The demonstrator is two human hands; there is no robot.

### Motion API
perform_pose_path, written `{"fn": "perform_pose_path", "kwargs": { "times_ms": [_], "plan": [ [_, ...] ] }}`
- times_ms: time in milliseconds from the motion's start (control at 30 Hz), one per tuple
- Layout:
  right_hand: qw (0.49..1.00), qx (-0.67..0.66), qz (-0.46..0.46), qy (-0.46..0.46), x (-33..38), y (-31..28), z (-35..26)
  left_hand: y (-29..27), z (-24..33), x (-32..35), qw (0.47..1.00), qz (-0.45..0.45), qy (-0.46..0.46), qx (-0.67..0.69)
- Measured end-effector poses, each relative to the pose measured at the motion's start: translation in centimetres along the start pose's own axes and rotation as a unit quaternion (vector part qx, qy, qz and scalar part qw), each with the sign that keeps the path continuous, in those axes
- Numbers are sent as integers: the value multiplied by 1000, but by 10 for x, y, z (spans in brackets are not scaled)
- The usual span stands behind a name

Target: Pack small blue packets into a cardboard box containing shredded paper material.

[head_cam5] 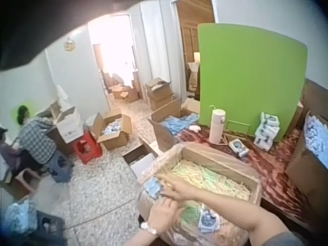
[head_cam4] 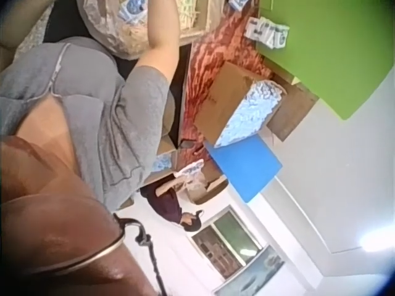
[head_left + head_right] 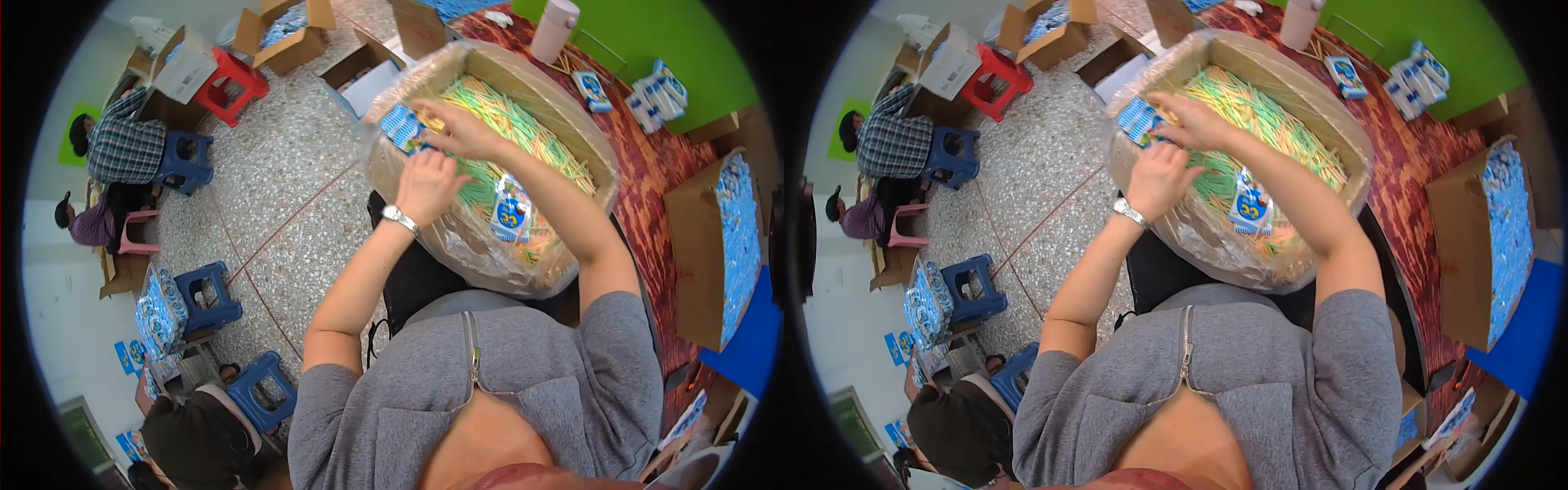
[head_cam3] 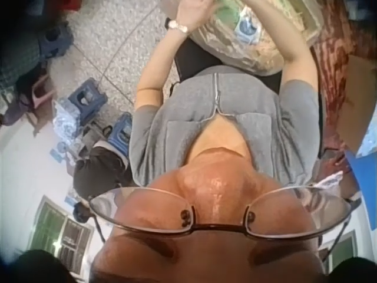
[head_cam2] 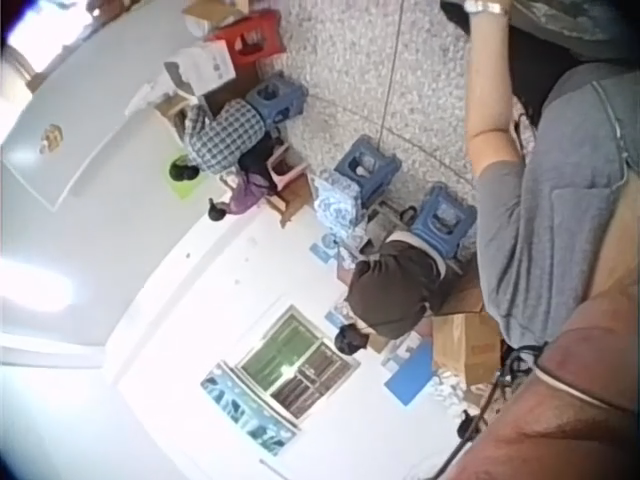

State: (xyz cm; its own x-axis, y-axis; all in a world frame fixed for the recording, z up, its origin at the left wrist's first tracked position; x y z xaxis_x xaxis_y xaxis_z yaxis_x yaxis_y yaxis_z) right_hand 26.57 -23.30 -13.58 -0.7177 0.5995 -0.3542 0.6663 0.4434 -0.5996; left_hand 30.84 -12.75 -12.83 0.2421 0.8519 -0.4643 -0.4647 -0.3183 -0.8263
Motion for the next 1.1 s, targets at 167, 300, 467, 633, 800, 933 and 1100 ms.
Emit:
{"fn": "perform_pose_path", "kwargs": {
  "times_ms": [167,300,467,633,800,933,1100],
  "plan": [
    [974,174,-129,63,72,-60,21,1,-9,-6,996,-42,-37,-68],
    [926,273,-196,171,143,-67,26,-3,-1,-15,998,-10,-27,-64],
    [942,239,-168,163,162,-63,37,10,34,-25,998,-35,-10,46],
    [926,371,-78,7,162,-69,-3,22,45,-16,989,-80,-48,113],
    [922,381,-60,-39,162,-71,-18,29,53,-17,982,-115,-44,143],
    [979,182,-82,48,166,-71,4,35,53,-18,973,-170,-56,144],
    [982,169,-50,70,168,-70,10,41,50,-17,968,-198,-63,140]
  ]
}}
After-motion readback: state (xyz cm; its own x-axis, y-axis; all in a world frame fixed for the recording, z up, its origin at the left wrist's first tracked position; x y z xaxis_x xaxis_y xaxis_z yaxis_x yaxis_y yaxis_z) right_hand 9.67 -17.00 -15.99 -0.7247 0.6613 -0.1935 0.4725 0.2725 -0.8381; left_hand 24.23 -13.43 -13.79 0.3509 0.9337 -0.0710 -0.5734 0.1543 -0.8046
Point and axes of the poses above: each hand's wrist, its own x-axis away from the middle knuckle, its own y-axis out of the palm, z = x × y, the point moved 8 cm from there along -x, towards the middle knuckle, and after that the axes turned 5 degrees about -y, right-handed, at the moved point
